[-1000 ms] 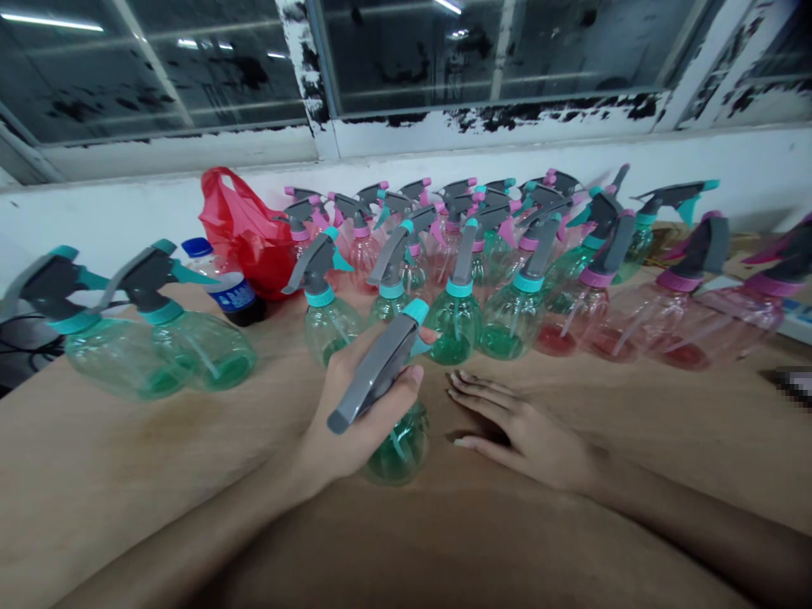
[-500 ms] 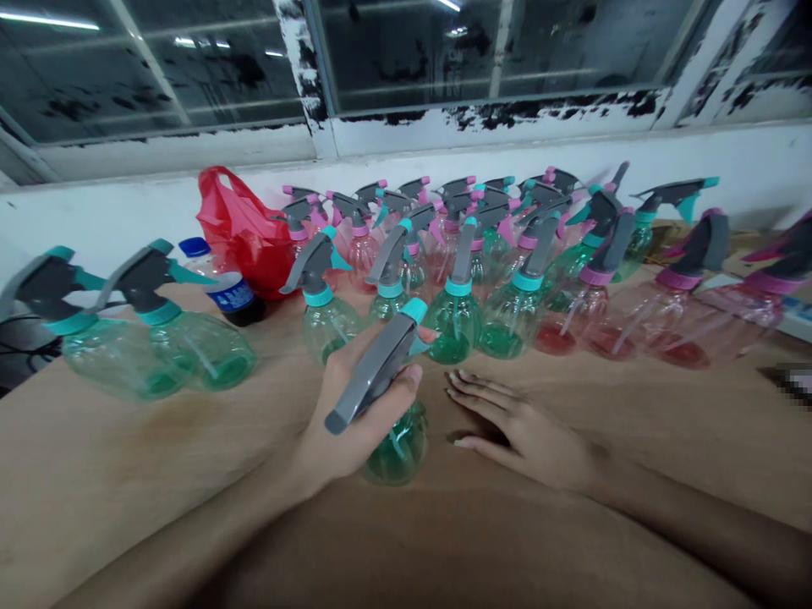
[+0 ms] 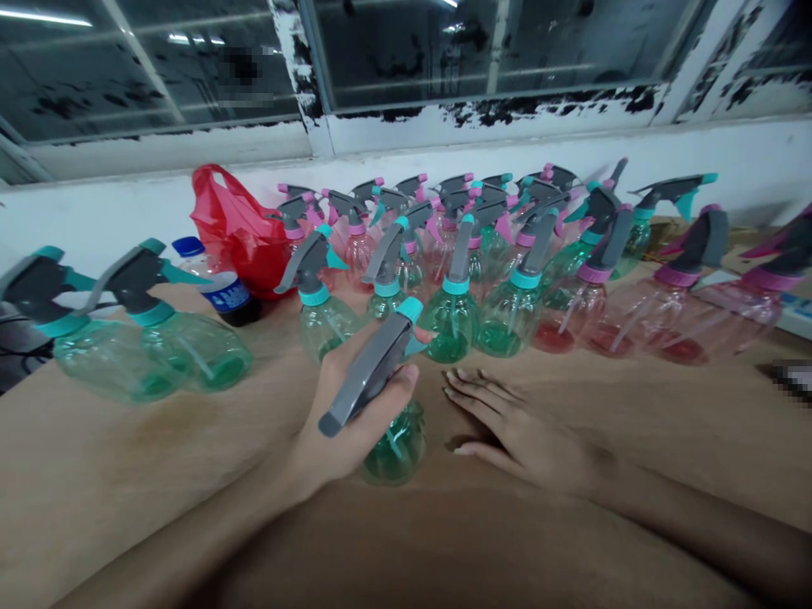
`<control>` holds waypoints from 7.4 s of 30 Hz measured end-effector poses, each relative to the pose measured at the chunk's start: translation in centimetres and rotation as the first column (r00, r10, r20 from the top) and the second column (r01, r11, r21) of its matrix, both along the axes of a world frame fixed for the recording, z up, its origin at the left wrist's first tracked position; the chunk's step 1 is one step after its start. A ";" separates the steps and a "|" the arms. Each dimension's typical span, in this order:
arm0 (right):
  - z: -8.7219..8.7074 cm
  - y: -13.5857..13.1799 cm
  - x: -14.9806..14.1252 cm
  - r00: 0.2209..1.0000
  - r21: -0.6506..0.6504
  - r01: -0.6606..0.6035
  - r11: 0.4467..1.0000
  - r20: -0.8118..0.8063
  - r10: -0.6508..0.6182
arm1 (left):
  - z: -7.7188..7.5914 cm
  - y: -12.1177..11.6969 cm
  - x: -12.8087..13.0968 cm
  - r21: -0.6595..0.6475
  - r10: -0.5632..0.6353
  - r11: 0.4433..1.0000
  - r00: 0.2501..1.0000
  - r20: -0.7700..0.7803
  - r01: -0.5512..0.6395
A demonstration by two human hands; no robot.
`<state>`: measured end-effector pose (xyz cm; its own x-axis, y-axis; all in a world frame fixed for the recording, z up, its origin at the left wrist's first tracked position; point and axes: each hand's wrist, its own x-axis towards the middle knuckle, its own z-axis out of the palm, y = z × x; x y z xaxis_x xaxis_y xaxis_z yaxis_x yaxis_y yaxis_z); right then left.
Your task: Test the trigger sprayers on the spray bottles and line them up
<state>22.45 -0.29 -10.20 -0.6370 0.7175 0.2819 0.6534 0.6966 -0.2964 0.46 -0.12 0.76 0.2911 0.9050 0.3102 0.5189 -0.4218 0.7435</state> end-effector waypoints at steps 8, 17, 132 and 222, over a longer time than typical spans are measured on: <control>-0.2 0.1 0.1 1.000 -0.011 0.001 1.000 0.005 -0.001 | 0.7 0.1 -0.5 -0.070 -0.128 0.989 0.991 0.028 0.129; -0.3 0.3 0.3 0.999 -0.033 -0.007 0.999 -0.043 0.005 | 0.1 0.1 -0.3 -0.061 -0.040 0.997 0.999 0.010 0.041; 8.1 0.5 -20.8 0.977 0.204 0.104 0.974 -0.204 -0.061 | -2.8 -3.9 -17.0 0.029 0.186 0.982 0.981 0.058 -0.188; 7.8 -4.3 -10.3 0.951 0.156 0.201 0.967 -0.267 -0.155 | -0.2 -2.5 -1.2 0.011 -0.148 0.989 0.961 0.232 0.149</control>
